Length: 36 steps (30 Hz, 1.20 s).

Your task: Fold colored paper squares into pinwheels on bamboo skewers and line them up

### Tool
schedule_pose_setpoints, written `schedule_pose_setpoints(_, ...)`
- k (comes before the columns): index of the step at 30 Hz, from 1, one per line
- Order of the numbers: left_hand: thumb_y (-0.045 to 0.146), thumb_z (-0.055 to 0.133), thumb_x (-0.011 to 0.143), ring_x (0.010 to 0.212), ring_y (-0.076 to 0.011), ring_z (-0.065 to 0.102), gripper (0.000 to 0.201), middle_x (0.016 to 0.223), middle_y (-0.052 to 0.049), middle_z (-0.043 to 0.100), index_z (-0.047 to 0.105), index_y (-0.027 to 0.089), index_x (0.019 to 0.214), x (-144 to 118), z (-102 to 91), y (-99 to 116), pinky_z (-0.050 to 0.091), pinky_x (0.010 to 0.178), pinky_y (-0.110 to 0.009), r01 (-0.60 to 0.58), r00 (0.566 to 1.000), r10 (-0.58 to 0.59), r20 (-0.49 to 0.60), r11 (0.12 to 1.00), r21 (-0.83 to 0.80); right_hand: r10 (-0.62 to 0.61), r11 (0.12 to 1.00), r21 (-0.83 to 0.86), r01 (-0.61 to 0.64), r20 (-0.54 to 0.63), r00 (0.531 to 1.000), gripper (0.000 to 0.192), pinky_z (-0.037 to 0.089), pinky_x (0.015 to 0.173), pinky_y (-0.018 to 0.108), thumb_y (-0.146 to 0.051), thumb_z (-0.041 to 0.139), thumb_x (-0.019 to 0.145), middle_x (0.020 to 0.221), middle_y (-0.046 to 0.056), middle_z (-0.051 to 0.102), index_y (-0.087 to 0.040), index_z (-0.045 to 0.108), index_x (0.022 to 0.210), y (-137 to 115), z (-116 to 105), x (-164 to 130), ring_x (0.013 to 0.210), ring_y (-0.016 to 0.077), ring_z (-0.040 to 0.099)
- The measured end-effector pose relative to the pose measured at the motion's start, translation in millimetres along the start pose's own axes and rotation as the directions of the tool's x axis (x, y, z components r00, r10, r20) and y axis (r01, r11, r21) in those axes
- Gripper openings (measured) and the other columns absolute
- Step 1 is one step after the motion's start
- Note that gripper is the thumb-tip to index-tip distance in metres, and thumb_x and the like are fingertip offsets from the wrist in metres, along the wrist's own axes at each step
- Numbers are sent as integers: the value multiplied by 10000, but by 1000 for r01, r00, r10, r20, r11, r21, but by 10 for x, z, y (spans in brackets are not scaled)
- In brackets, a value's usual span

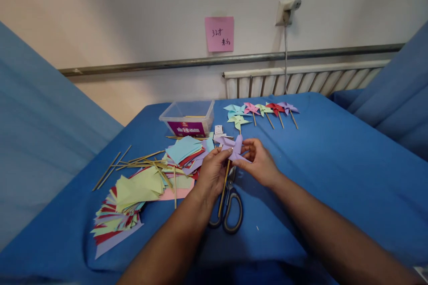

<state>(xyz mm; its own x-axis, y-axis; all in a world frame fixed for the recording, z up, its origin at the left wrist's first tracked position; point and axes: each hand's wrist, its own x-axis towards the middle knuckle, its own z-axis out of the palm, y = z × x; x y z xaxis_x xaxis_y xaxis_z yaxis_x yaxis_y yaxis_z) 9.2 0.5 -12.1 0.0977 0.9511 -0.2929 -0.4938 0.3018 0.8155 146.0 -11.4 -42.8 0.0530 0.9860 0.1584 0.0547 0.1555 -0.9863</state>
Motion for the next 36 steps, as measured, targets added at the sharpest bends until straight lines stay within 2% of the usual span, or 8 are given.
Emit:
schedule_pose_setpoints(5, 161, 776, 595, 590, -80, 533, 236, 621, 49, 568, 560, 158, 692, 11, -14, -1, 416, 571, -192, -39, 999, 38, -29, 998, -40, -154, 918, -376, 129, -38, 987, 460, 496, 673, 350, -401, 752, 693, 927, 44, 649, -220, 470, 1009, -8, 88, -103, 762, 207, 643)
schedule_pose_setpoints(9, 197, 765, 606, 598, -78, 528, 230, 638, 53, 567, 556, 164, 695, -9, 7, -4, 408, 581, -194, -81, 996, 80, -26, 997, -7, -293, 844, -484, 232, -53, 954, 454, 500, 713, 368, -391, 721, 739, 999, 82, 642, -212, 474, 1076, -31, 131, -115, 814, 228, 643)
schedule_pose_setpoints(13, 232, 762, 602, 585, -79, 534, 244, 626, 56, 560, 541, 169, 685, -17, 25, -3, 413, 586, -196, -117, 992, 118, -37, 993, 24, -395, 784, -522, 336, -1, 919, 322, 507, 767, 376, -384, 652, 815, 1023, 98, 628, -218, 514, 1053, -30, 135, -87, 893, 242, 633)
schedule_pose_setpoints(17, 237, 772, 601, 578, -87, 557, 260, 659, 39, 591, 546, 168, 711, -3, 27, -13, 429, 577, -205, -105, 994, 105, -25, 994, 6, -406, 783, -520, 341, -11, 914, 276, 507, 782, 370, -376, 628, 836, 1002, 84, 636, -223, 536, 1046, -33, 107, -70, 910, 239, 627)
schedule_pose_setpoints(25, 205, 786, 619, 574, -83, 561, 249, 660, 32, 607, 563, 158, 720, 7, -7, -37, 439, 571, -205, -61, 998, 62, 26, 997, -51, -394, 851, -399, 341, -58, 917, 109, 511, 760, 334, -328, 581, 868, 877, 41, 674, -239, 605, 927, -42, 66, -56, 799, 200, 652)
schedule_pose_setpoints(29, 199, 776, 643, 569, -83, 561, 227, 676, 22, 612, 585, 151, 756, 15, -25, -29, 456, 573, -207, -22, 999, 24, 36, 999, -49, -381, 880, -341, 331, -90, 920, 88, 510, 736, 320, -304, 571, 863, 831, 27, 684, -233, 614, 893, -28, 54, -49, 769, 190, 653)
schedule_pose_setpoints(32, 195, 775, 649, 561, -82, 559, 217, 676, 16, 616, 595, 146, 759, 20, -27, -16, 455, 567, -206, -10, 999, 12, 38, 998, -54, -321, 919, -274, 284, -102, 941, 130, 516, 729, 318, -317, 577, 858, 865, 30, 691, -227, 594, 951, -16, 58, -57, 767, 182, 655)
schedule_pose_setpoints(36, 182, 780, 633, 589, -93, 575, 212, 686, 5, 628, 603, 142, 743, 8, -14, -11, 445, 568, -206, -21, 999, 24, 37, 997, -68, -260, 942, -241, 233, -89, 962, 376, 526, 764, 340, -370, 709, 750, 1002, 57, 679, -219, 548, 1055, -31, 83, -76, 838, 198, 654)
